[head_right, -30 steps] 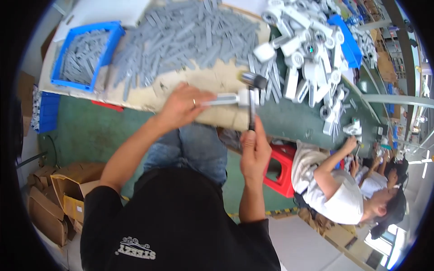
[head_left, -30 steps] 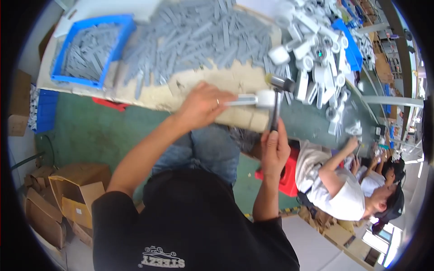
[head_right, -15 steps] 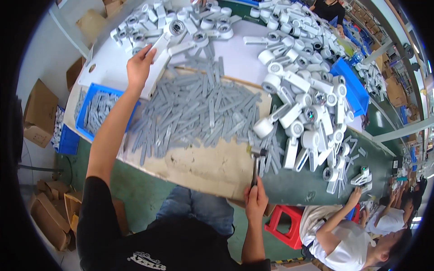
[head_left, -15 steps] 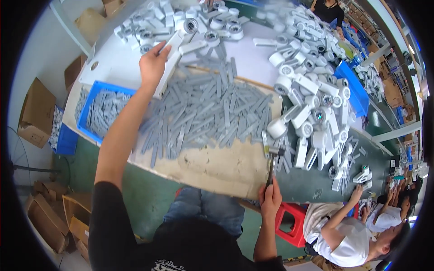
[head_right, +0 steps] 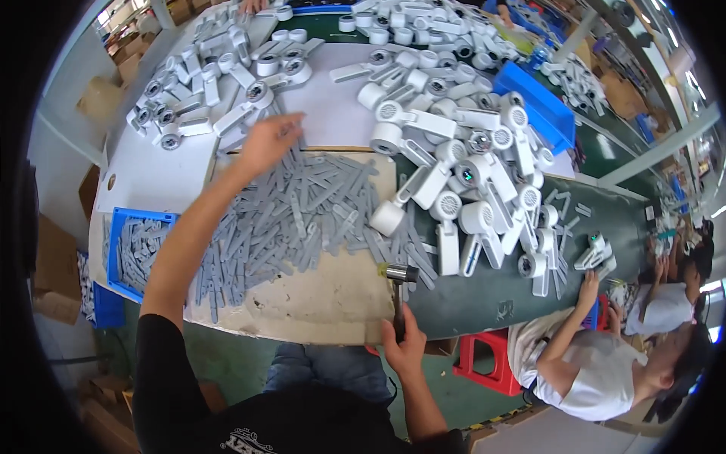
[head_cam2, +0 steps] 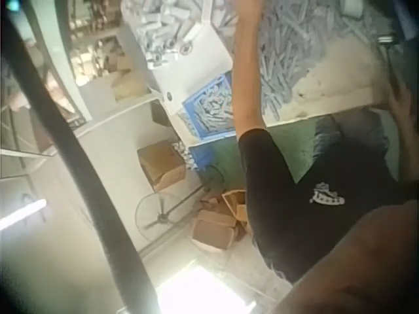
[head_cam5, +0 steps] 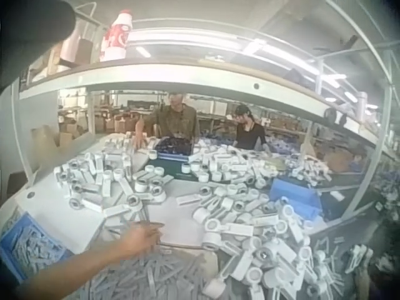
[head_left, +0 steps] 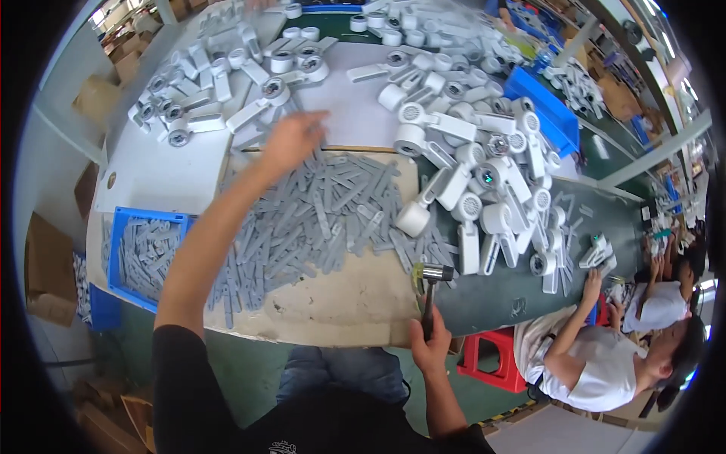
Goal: The person assembles plastic housings by hammering metal pins into designated slots with a hammer.
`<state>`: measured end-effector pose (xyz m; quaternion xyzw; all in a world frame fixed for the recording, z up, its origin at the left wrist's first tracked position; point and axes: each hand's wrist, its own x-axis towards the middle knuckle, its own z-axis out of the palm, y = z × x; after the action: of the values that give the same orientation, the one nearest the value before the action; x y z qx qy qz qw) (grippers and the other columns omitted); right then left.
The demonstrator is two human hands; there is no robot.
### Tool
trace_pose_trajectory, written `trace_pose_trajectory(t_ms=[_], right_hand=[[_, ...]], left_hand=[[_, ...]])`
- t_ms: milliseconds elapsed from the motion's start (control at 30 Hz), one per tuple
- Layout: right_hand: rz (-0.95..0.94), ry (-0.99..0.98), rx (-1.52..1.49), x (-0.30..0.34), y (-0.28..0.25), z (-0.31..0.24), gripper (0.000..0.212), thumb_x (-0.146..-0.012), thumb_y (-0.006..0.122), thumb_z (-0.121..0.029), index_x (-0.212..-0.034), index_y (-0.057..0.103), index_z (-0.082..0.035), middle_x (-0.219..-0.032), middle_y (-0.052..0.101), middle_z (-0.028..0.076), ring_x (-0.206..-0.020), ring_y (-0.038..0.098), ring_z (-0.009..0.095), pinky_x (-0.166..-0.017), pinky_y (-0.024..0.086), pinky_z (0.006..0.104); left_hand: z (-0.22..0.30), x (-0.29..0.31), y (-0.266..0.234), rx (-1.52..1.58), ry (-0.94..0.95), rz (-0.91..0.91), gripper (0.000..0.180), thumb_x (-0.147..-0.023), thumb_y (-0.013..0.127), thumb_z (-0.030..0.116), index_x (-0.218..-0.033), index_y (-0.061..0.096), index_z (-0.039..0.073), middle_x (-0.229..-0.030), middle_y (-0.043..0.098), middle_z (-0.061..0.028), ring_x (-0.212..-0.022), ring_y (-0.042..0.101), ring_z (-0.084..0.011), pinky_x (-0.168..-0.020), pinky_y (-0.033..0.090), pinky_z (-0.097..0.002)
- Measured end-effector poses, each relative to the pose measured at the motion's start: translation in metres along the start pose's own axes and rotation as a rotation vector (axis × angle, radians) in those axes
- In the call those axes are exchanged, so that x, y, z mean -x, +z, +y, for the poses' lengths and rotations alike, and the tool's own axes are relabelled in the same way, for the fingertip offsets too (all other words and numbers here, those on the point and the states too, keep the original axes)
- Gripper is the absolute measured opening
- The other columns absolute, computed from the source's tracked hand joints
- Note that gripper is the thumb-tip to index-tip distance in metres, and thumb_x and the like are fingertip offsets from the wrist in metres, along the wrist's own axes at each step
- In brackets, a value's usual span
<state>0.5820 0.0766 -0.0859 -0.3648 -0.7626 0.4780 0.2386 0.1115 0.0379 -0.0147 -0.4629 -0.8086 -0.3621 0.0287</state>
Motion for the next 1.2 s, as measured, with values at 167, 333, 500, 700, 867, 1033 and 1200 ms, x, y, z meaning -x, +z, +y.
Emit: trace_pose_trajectory(t_ms=[167,333,500,700,867,1033,1200], right_hand=[[0.04,0.012,-0.029,-0.002,0.007,-0.001,0.045,-0.091,0.076,-0.015,-0.131,0.062,0.002,-0.073,0.066,0.003,-0.066,0.055,0.005,-0.062,0.05,0.0257],[0.066,-0.001,-0.03,-0.004,0.017,-0.012,0.038,-0.093,0.072,-0.019,-0.127,0.065,-0.004,-0.065,0.057,0.003,-0.058,0.05,0.006,-0.057,0.047,0.0273],[0.04,0.023,-0.101,0.001,0.015,-0.018,0.036,-0.095,0.07,-0.019,-0.129,0.067,-0.009,-0.062,0.049,-0.003,-0.058,0.044,0.004,-0.055,0.041,0.0259],[0.024,0.028,-0.095,0.001,0.005,-0.009,0.041,-0.094,0.072,-0.021,-0.132,0.065,-0.01,-0.064,0.056,0.002,-0.059,0.048,0.006,-0.057,0.045,0.0274],[-0.178,-0.069,-0.066,-0.01,-0.005,-0.039,0.078,-0.086,0.082,-0.021,-0.154,0.045,-0.01,-0.078,0.065,0.005,-0.071,0.055,0.008,-0.068,0.05,0.0267],[-0.351,-0.147,-0.037,-0.02,0.001,-0.06,0.061,-0.085,0.082,-0.019,-0.142,0.061,-0.017,-0.068,0.057,0.002,-0.064,0.047,0.008,-0.062,0.046,0.0279],[-0.403,-0.055,-0.026,-0.023,0.008,-0.046,0.041,-0.086,0.082,-0.02,-0.125,0.072,-0.011,-0.074,0.064,0.001,-0.069,0.053,0.007,-0.064,0.048,0.0276]], left_hand=[[0.076,-0.028,0.094,0.104,0.425,0.038,0.055,-0.079,0.08,0.014,-0.132,0.066,0.008,-0.128,0.066,-0.0201,-0.119,0.061,-0.0366,-0.103,0.049,-0.0434],[0.086,-0.043,0.138,-0.033,0.335,0.028,0.052,-0.074,0.085,0.015,-0.124,0.069,0.011,-0.135,0.055,-0.0159,-0.125,0.051,-0.0355,-0.101,0.047,-0.0476],[0.069,-0.01,0.095,-0.137,0.304,-0.051,0.042,-0.076,0.084,0.019,-0.117,0.073,0.015,-0.122,0.064,-0.0089,-0.117,0.055,-0.0329,-0.097,0.047,-0.0463],[0.094,0.074,-0.02,0.152,0.087,0.098,0.034,-0.098,0.068,0.032,-0.114,0.072,0.003,-0.103,0.071,-0.0186,-0.091,0.067,-0.0307,-0.083,0.052,-0.0371],[0.097,0.195,-0.05,0.486,-0.51,-0.298,0.043,-0.104,0.057,0.039,-0.102,0.071,-0.001,-0.089,0.073,-0.0081,-0.074,0.067,-0.0192,-0.067,0.052,-0.0315],[0.103,0.227,-0.033,0.65,-0.834,-0.686,0.045,-0.102,0.058,0.042,-0.1,0.071,-0.001,-0.081,0.072,-0.0127,-0.051,0.064,-0.0199,-0.035,0.042,-0.032],[0.11,0.243,-0.025,0.258,-0.681,-0.514,0.048,-0.101,0.057,0.046,-0.121,0.067,0.003,-0.098,0.074,-0.018,-0.083,0.073,-0.0285,-0.069,0.059,-0.041]])
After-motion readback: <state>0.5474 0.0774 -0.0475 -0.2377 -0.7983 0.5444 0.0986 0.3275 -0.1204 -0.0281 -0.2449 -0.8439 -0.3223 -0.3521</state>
